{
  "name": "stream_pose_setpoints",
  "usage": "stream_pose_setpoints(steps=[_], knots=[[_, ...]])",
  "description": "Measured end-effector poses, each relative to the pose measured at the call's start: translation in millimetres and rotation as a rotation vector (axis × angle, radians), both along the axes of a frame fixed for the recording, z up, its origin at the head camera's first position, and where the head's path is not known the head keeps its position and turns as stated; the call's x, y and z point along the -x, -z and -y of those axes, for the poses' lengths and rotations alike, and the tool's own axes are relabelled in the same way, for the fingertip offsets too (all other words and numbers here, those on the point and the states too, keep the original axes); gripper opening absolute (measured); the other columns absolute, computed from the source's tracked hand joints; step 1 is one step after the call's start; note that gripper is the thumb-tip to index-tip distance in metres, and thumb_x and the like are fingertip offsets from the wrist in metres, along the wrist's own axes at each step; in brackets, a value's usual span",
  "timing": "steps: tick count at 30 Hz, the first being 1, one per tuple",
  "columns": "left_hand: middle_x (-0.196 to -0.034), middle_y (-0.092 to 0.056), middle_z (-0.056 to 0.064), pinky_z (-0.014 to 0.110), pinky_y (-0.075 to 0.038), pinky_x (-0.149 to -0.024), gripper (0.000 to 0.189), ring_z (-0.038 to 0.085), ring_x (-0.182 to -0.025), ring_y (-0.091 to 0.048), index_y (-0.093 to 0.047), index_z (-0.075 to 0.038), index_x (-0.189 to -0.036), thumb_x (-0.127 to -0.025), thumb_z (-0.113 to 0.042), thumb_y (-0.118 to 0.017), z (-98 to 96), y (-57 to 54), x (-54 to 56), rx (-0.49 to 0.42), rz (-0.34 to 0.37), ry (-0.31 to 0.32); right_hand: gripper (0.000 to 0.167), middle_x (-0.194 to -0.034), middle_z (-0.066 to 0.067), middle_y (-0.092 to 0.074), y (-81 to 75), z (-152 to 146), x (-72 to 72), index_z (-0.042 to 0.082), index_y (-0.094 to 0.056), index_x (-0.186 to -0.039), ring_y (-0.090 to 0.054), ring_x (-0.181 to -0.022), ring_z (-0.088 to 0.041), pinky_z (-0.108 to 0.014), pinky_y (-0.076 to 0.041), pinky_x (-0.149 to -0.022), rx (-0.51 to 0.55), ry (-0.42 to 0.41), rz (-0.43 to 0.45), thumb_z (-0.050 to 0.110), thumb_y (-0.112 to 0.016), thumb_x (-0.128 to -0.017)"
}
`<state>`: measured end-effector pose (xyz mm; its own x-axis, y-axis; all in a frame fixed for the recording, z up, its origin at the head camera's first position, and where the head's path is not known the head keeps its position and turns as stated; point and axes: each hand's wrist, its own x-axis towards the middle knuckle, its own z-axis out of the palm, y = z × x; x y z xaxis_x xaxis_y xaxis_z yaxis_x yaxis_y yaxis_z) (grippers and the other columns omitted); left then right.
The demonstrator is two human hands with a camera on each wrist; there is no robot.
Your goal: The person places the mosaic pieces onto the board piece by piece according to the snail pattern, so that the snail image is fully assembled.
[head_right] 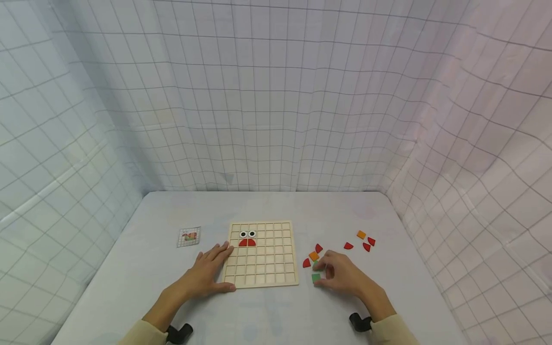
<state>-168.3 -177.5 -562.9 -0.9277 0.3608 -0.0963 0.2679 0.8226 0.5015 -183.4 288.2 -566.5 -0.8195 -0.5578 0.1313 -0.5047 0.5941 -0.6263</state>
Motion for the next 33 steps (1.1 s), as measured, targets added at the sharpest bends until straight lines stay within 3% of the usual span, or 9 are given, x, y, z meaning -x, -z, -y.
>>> stream_pose_setpoints(steps=[22,28,33], knots=[[-0.192,-0.033,0.020,0.089,-0.021,-0.137,0.120,0.055,-0.177,-0.030,-0.042,-0.006,-0.180,-0.089,-0.057,-0.100,-1.0,-1.9,-1.9,-0.015,0.013,0.010,0.020,-0.102,0.013,-0.073,2.3,-2.9,-3.0,0.023,-0.090,-0.115,-0.062,-0.088,0.002,-0.019,-0.058,-0.076,-0.051,0.003,0.069,0.021,-0.098,-0.097],[-0.192,-0.033,0.019,0.089,-0.021,-0.136,0.119,0.055,-0.177,-0.030,-0.042,-0.007,-0.180,-0.089,-0.058,-0.100,0.8,1.5,-2.2,-0.015,0.008,0.006,0.019,-0.102,0.013,-0.073,2.7,-2.8,-3.6,0.022,-0.089,-0.114,-0.062,-0.087,0.003,-0.019,-0.059,-0.077,-0.056,-0.010,0.057,0.018,-0.098,-0.098],[-0.192,-0.033,0.019,0.089,-0.020,-0.137,0.119,0.055,-0.177,-0.030,-0.042,-0.006,-0.180,-0.089,-0.056,-0.100,0.7,-1.9,-0.7,-0.025,0.003,0.008,0.020,-0.101,0.013,-0.072,0.8,-1.5,-2.8,0.020,-0.088,-0.114,-0.062,-0.087,0.002,-0.019,-0.059,-0.077,-0.063,0.000,0.039,0.018,-0.098,-0.097]])
